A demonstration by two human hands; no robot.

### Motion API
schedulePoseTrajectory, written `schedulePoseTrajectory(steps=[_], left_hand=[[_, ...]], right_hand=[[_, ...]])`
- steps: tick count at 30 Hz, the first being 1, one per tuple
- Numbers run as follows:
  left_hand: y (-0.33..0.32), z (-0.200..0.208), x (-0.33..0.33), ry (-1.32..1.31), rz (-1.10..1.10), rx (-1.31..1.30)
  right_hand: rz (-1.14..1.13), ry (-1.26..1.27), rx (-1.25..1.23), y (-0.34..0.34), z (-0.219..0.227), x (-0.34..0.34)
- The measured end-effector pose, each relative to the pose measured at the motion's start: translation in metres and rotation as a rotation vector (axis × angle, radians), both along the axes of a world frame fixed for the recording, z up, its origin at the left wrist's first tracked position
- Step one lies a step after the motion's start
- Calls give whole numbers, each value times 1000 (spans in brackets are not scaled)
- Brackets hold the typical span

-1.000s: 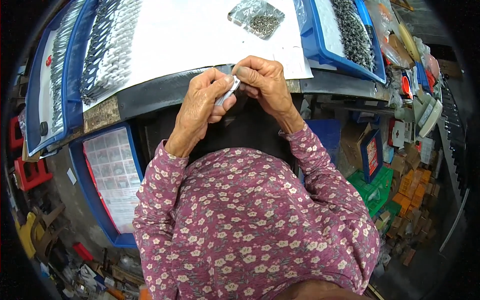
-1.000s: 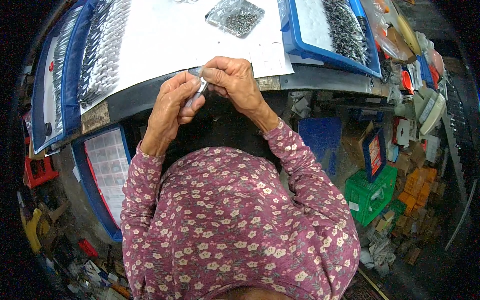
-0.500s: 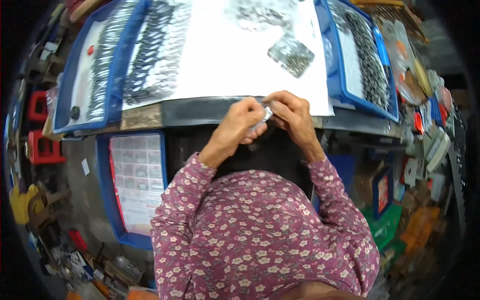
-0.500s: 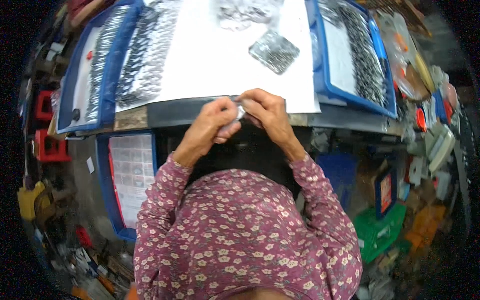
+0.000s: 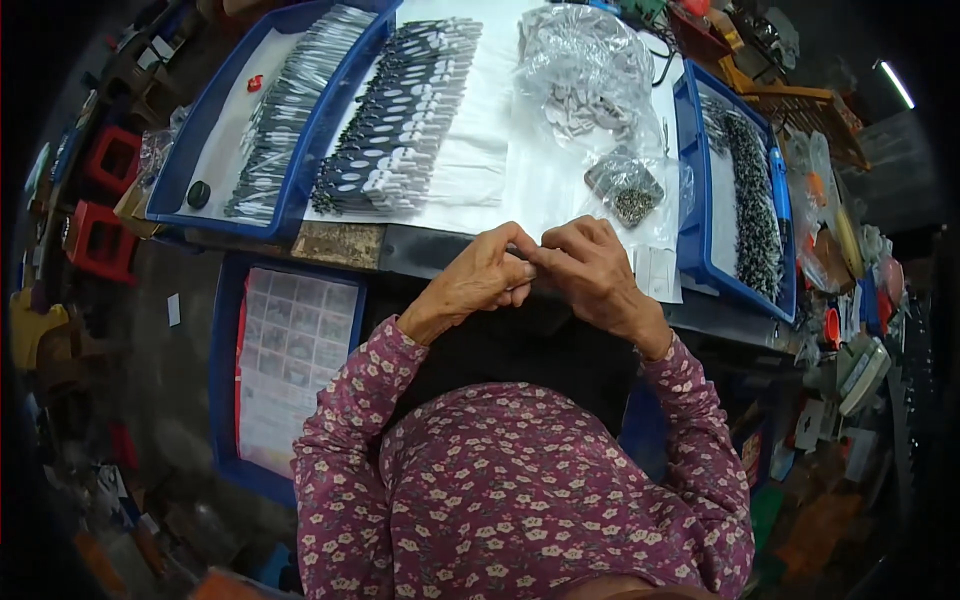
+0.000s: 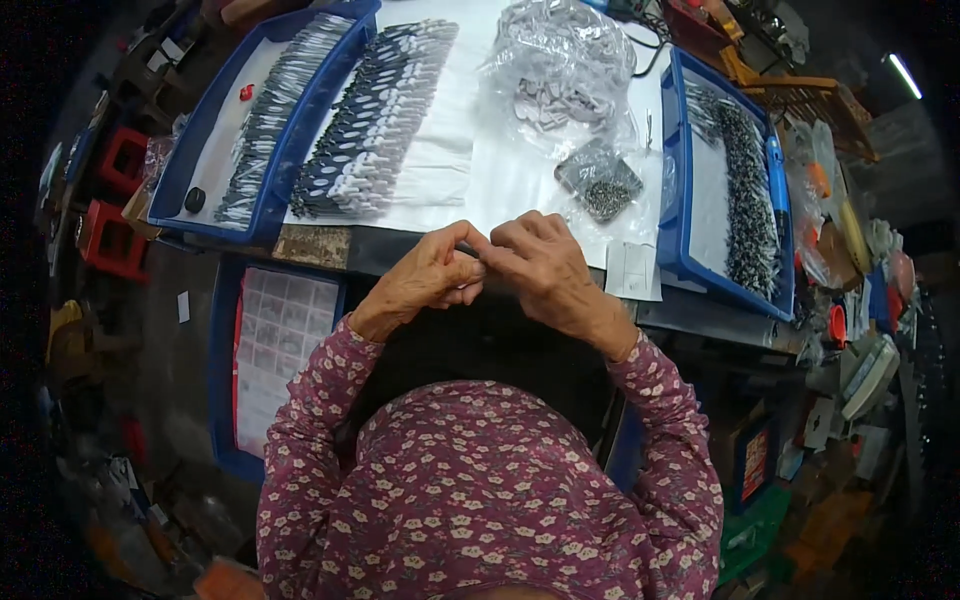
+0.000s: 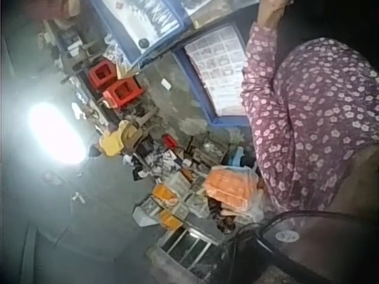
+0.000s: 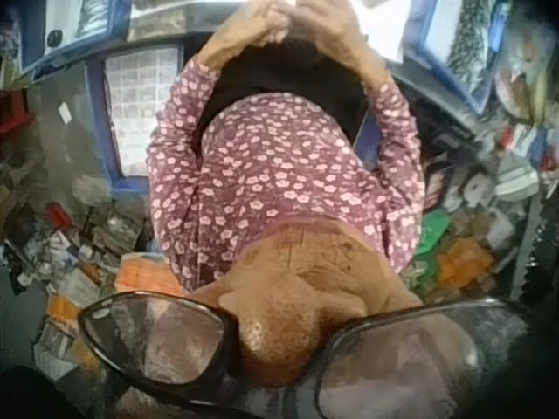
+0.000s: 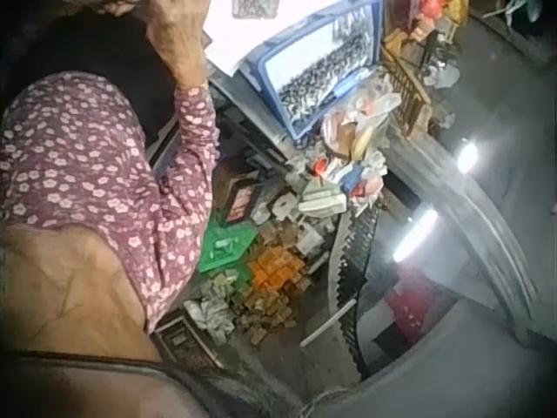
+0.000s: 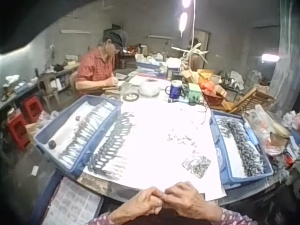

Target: Manually assembling small hardware components at a workstation by fitting plastic and metal pieces together.

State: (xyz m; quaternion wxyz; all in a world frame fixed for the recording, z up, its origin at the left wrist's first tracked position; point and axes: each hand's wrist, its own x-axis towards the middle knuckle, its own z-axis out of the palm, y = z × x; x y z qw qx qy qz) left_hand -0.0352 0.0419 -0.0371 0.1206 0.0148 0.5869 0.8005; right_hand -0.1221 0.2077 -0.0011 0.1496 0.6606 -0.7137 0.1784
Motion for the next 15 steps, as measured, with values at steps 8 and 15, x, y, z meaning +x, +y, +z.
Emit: schedulePoseTrajectory(steps=[8,15], left_hand=[[-8,19,-20,406,338,-536],[9,6,-24,927,936,-1183]], right_hand=[[56,6,-22,-28,14,-28],[-130,134,-199,-76,30,-94]])
